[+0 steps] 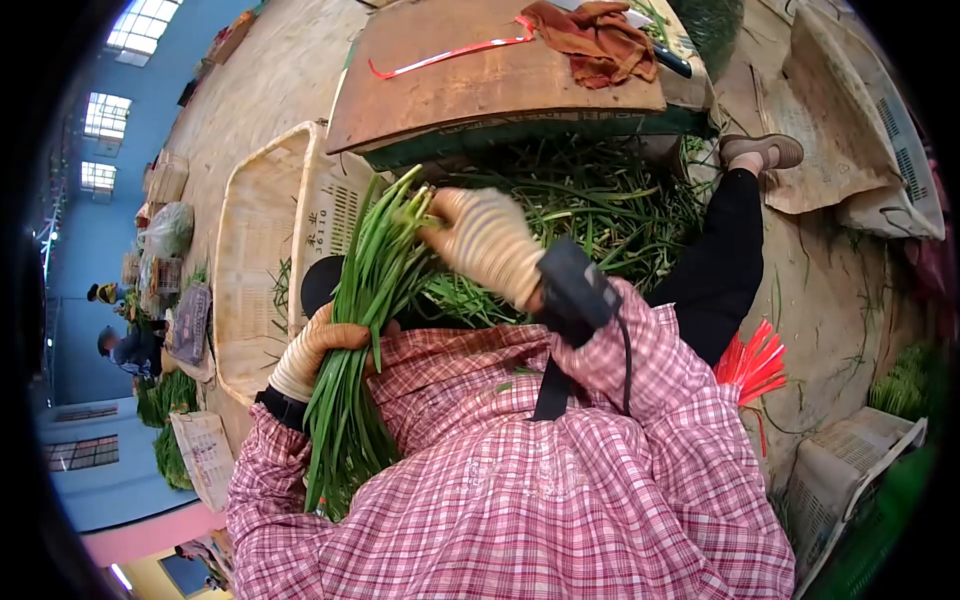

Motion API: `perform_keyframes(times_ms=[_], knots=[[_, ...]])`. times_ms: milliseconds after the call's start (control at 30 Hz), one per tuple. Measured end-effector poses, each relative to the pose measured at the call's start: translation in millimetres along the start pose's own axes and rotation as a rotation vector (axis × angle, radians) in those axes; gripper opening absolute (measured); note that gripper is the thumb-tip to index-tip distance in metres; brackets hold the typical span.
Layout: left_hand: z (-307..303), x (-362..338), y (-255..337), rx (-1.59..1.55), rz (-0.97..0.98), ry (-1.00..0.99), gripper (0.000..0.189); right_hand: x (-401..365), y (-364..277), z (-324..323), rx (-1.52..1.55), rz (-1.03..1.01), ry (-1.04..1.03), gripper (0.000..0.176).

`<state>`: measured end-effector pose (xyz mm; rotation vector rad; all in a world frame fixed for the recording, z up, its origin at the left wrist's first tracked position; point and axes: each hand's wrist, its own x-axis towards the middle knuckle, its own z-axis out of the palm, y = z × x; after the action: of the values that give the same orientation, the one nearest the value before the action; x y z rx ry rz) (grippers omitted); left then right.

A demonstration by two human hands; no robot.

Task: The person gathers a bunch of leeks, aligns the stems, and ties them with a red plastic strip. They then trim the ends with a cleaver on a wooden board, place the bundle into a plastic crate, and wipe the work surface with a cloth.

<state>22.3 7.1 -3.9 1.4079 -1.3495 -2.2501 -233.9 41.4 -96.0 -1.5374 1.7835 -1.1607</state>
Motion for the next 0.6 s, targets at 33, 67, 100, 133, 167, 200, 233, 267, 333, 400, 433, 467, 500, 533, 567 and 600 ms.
perform_keyframes(times_ms=[33,67,100,133,167,200,233,267,333,400,433,467,500,533,567,600], knots=[[-2,0,-1,-0.007,0.007,-0.004,0.057,9,12,7,-0.01,-0.03,0.028,0.024],[-6,-1,-3,-0.027,0.004,0.003,0.057,14,27,1,-0.023,0.026,0.076,0.022],[-10,-1,-8,-0.049,0.0,0.01,0.057,17,32,-10,-0.125,0.088,0.122,0.024],[-12,0,-10,-0.072,-0.003,0.012,0.058,16,35,-19,-0.232,0.15,0.169,0.026],[-13,0,-10,-0.083,-0.006,0.012,0.058,13,49,-9,-0.06,0.058,0.357,0.025],[-13,1,-9,-0.097,-0.007,0.013,0.058,10,42,-8,0.092,0.095,0.24,0.026],[-13,1,-9,-0.106,-0.013,0.015,0.058,4,27,-2,0.248,0.137,0.123,0.026],[-10,1,-9,-0.094,-0.003,0.013,0.058,-1,13,7,0.404,0.18,0.009,0.027],[-3,5,-9,-0.068,0.019,0.008,0.058,-3,-7,29,0.49,0.192,-0.128,0.027],[-3,6,-12,-0.096,0.008,0.024,0.06,2,-7,24,0.811,0.359,-0.241,0.022],[-6,3,-12,-0.123,-0.013,0.032,0.061,7,4,22,0.854,0.319,-0.114,0.023],[-9,1,-11,-0.146,-0.034,0.039,0.061,12,17,17,0.894,0.278,0.016,0.025],[-14,3,-15,-0.154,-0.022,0.03,0.063,19,36,2,0.728,0.292,0.073,0.027],[-15,2,-16,-0.158,-0.018,0.038,0.063,21,54,-14,0.559,0.303,0.124,0.03],[-15,0,-16,-0.164,-0.014,0.046,0.063,18,69,-23,-0.028,0.217,0.152,0.033],[-15,0,-15,-0.167,-0.011,0.053,0.064,16,75,-29,-0.613,0.119,0.173,0.036]])
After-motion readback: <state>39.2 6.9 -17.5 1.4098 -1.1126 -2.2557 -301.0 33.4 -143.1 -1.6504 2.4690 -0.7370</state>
